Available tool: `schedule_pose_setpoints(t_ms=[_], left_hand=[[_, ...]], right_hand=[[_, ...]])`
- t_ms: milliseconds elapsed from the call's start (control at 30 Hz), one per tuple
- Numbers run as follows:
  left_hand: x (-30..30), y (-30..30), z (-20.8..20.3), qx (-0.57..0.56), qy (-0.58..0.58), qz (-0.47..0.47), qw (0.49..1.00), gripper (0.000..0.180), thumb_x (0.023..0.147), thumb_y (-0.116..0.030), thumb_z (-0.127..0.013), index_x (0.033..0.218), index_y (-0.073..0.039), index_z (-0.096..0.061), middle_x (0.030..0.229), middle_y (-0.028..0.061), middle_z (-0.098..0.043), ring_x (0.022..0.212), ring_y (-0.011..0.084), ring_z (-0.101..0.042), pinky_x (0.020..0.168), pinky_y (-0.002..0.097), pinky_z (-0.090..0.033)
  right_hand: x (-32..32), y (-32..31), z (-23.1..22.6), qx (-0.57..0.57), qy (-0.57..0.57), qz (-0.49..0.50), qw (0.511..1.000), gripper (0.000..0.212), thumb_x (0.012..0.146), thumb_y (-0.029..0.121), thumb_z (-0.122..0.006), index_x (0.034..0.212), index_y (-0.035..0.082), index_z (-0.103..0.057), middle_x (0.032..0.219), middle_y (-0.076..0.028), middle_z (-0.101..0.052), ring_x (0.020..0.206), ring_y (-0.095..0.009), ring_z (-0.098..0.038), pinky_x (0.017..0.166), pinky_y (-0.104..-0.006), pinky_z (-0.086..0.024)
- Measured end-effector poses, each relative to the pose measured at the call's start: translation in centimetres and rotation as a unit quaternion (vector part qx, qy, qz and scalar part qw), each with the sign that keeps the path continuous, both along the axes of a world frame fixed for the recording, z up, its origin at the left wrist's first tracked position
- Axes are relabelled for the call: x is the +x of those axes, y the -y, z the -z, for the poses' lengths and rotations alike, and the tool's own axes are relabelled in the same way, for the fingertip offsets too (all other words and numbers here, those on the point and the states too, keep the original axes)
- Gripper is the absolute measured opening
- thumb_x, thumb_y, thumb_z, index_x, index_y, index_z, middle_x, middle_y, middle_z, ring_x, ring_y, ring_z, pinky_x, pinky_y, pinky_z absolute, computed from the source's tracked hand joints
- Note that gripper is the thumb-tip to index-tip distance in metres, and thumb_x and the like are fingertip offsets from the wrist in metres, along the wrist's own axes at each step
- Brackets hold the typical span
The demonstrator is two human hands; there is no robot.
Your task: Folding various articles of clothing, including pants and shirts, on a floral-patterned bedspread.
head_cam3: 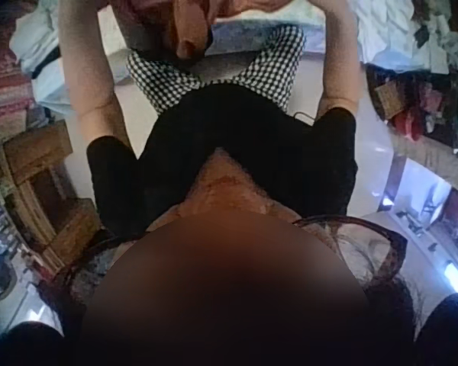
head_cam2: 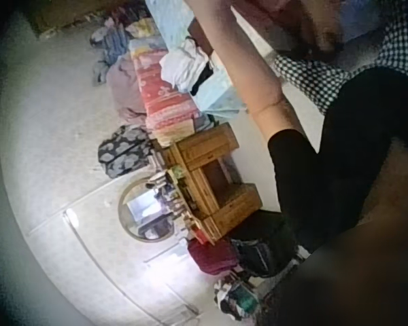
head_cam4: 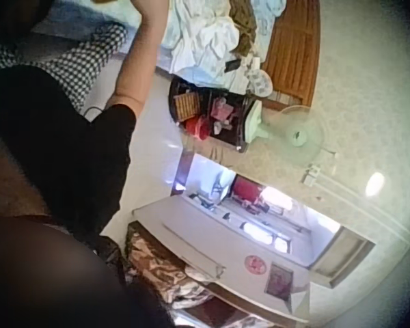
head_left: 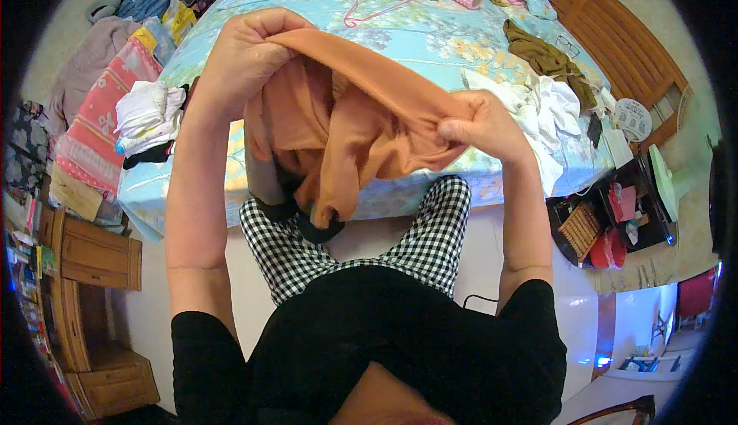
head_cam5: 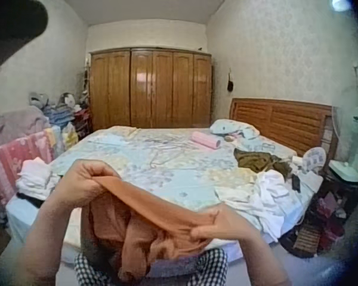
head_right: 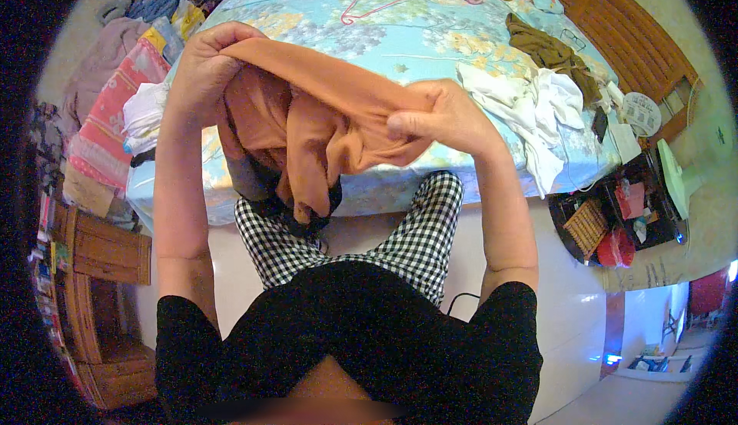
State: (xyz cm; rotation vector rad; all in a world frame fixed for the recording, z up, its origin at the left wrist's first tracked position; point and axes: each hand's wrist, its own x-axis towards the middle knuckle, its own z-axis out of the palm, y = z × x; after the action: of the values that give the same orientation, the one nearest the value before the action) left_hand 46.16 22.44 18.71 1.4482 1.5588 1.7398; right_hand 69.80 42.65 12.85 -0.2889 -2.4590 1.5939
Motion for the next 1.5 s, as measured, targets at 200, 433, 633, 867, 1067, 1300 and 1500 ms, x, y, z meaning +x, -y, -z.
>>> schedule_pose_setpoints(t_ms=[200,433,633,867,1067,1300,1500], left_hand=[[-1.2,-2.8,3.0,-0.087,-0.137,0.01,0.987,0.015,0.082,-0.011,-0.057,0.09,0.001,-0.063,0.079,0.0006,-0.063,0.073,0.0087,-0.056,0.067,0.0257,-0.047],[2.9,-1.5,5.3,-0.062,-0.17,-0.072,0.981,0.021,0.084,-0.02,-0.061,0.08,0.0,-0.06,0.064,0.0025,-0.056,0.059,0.0086,-0.052,0.054,0.0251,-0.044],[3.7,0.1,8.5,-0.17,-0.06,0.081,0.98,0.051,0.092,-0.047,-0.045,0.087,0.001,-0.063,0.081,0.0091,-0.062,0.075,0.0157,-0.058,0.069,0.0298,-0.048],[3.8,0.2,12.1,-0.288,-0.168,0.214,0.918,0.058,0.073,-0.047,-0.069,0.109,-0.001,-0.06,0.099,0.0125,-0.062,0.082,0.0225,-0.059,0.074,0.034,-0.048],[3.7,-1.4,11.8,-0.065,0.038,0.105,0.992,0.072,0.058,-0.033,-0.079,0.115,-0.001,-0.049,0.107,0.0036,-0.056,0.093,0.0126,-0.052,0.074,0.0274,-0.046],[5.6,-0.9,10.7,-0.08,0.176,0.176,0.965,0.092,0.075,-0.069,-0.051,0.136,-0.003,-0.03,0.133,0.0099,-0.04,0.126,0.019,-0.035,0.101,0.0346,-0.033],[4.9,-0.2,11.6,-0.051,0.279,0.109,0.953,0.035,0.083,-0.014,-0.062,0.114,0.0,-0.051,0.108,0.0067,-0.059,0.099,0.0137,-0.056,0.088,0.0284,-0.045]], right_hand=[[0.1,2.9,2.2,-0.298,-0.195,-0.204,0.912,0.052,0.08,0.038,-0.067,0.109,-0.004,-0.058,0.107,-0.011,-0.062,0.099,-0.021,-0.058,0.089,-0.0358,-0.045],[-3.1,3.4,2.6,-0.45,-0.234,-0.199,0.839,0.054,0.093,0.043,-0.041,0.126,-0.001,-0.041,0.121,-0.012,-0.052,0.108,-0.021,-0.054,0.09,-0.0354,-0.047],[-3.6,4.6,2.6,-0.461,-0.233,-0.14,0.845,0.053,0.094,0.042,-0.038,0.128,0.002,-0.038,0.121,-0.012,-0.052,0.11,-0.022,-0.053,0.093,-0.0367,-0.045],[-3.5,5.3,3.8,-0.53,-0.238,-0.171,0.796,0.051,0.095,0.037,-0.038,0.133,0.004,-0.03,0.128,-0.013,-0.045,0.116,-0.025,-0.049,0.097,-0.0394,-0.042],[-2.7,6.4,4.0,-0.428,-0.247,-0.149,0.856,0.051,0.096,0.035,-0.036,0.137,0.005,-0.027,0.136,-0.012,-0.039,0.123,-0.025,-0.041,0.103,-0.0404,-0.033],[-2.8,6.9,4.3,-0.477,-0.249,-0.135,0.832,0.058,0.092,0.03,-0.048,0.138,0.007,-0.022,0.135,-0.011,-0.038,0.122,-0.024,-0.041,0.101,-0.0389,-0.036],[-2.4,7.0,4.9,-0.493,-0.264,-0.16,0.814,0.057,0.093,0.027,-0.047,0.139,0.008,-0.02,0.137,-0.009,-0.036,0.124,-0.024,-0.039,0.103,-0.0388,-0.033]])
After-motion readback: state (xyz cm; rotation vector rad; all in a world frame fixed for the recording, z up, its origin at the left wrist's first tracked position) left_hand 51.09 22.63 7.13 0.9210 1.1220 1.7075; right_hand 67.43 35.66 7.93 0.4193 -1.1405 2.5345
